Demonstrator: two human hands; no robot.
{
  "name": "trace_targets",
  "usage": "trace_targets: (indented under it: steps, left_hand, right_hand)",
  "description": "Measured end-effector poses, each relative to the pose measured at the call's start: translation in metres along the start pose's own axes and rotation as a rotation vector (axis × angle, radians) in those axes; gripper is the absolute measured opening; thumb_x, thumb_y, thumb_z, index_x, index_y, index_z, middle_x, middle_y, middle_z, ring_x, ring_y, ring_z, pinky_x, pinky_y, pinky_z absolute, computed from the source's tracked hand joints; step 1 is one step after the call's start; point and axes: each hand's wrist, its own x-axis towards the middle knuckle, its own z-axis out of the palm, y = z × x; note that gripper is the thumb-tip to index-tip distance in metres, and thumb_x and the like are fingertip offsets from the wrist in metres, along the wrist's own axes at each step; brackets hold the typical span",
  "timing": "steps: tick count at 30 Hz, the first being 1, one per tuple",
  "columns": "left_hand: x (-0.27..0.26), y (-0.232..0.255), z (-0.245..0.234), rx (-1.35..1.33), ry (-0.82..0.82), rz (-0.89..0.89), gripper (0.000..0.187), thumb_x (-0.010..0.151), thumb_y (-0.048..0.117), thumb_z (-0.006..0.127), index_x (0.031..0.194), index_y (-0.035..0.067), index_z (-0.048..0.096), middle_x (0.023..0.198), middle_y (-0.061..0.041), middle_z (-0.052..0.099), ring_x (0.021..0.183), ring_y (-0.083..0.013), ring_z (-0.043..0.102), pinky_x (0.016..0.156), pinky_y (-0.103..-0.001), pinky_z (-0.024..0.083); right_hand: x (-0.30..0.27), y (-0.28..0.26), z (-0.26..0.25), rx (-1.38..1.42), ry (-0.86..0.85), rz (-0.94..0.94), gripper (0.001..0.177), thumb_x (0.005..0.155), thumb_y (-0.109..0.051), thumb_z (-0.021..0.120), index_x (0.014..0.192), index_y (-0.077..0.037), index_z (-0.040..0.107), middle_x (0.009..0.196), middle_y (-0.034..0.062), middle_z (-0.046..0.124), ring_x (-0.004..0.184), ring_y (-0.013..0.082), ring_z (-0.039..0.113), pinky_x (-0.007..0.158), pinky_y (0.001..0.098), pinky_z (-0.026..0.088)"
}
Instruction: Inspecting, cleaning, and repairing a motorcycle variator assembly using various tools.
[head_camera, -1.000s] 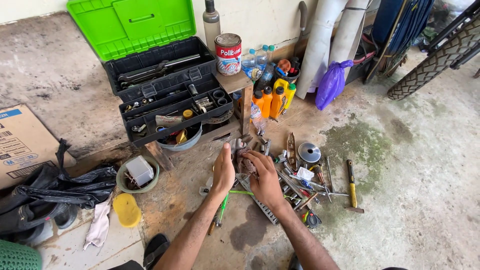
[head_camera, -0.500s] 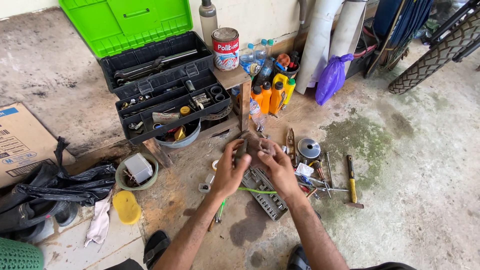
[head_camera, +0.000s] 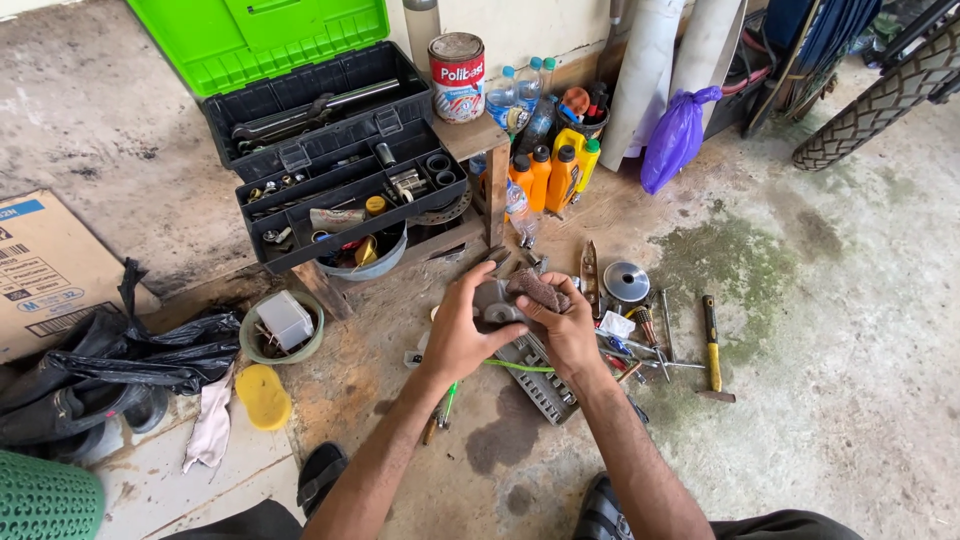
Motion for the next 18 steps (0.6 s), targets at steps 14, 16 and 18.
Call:
trace_targets:
  steps: [14, 16, 18]
  left_hand:
    - [-0.006, -0.032, -0.005, -0.884, -0.273, -0.569, 0.032, 0.098, 0.031, 0.068, 0.120, 0.008, 0.069, 0.100, -0.004, 0.076, 0.085, -0.0116, 0.073, 0.067, -0.029, 0.061]
    - [-0.006, -0.031, -0.007, -0.892, -0.263, -0.598, 0.032, 0.098, 0.031, 0.067, 0.121, 0.009, 0.069, 0.099, -0.004, 0.075, 0.084, -0.0110, 0.072, 0.064, -0.028, 0.061]
    - [-0.008, -0.036, -0.005, -0.810, -0.193, -0.560, 0.032, 0.101, 0.033, 0.065, 0.121, 0.008, 0.069, 0.099, -0.005, 0.075, 0.081, -0.0113, 0.072, 0.065, -0.028, 0.063]
  right_hand:
    - [0.004, -0.016, 0.015, -0.387, 0.004, -0.234, 0.037, 0.081, 0.004, 0.083, 0.108, -0.007, 0.060, 0.107, 0.0043, 0.073, 0.098, 0.0118, 0.068, 0.084, 0.0260, 0.058]
    - [0.004, -0.015, 0.017, -0.529, 0.025, -0.302, 0.037, 0.080, 0.001, 0.085, 0.108, -0.007, 0.060, 0.106, 0.0029, 0.072, 0.097, 0.0100, 0.067, 0.084, 0.0243, 0.057]
    - [0.007, -0.012, 0.013, -0.659, 0.079, -0.454, 0.033, 0.088, -0.004, 0.082, 0.112, -0.005, 0.060, 0.104, 0.0056, 0.070, 0.093, 0.0109, 0.065, 0.079, 0.0253, 0.054]
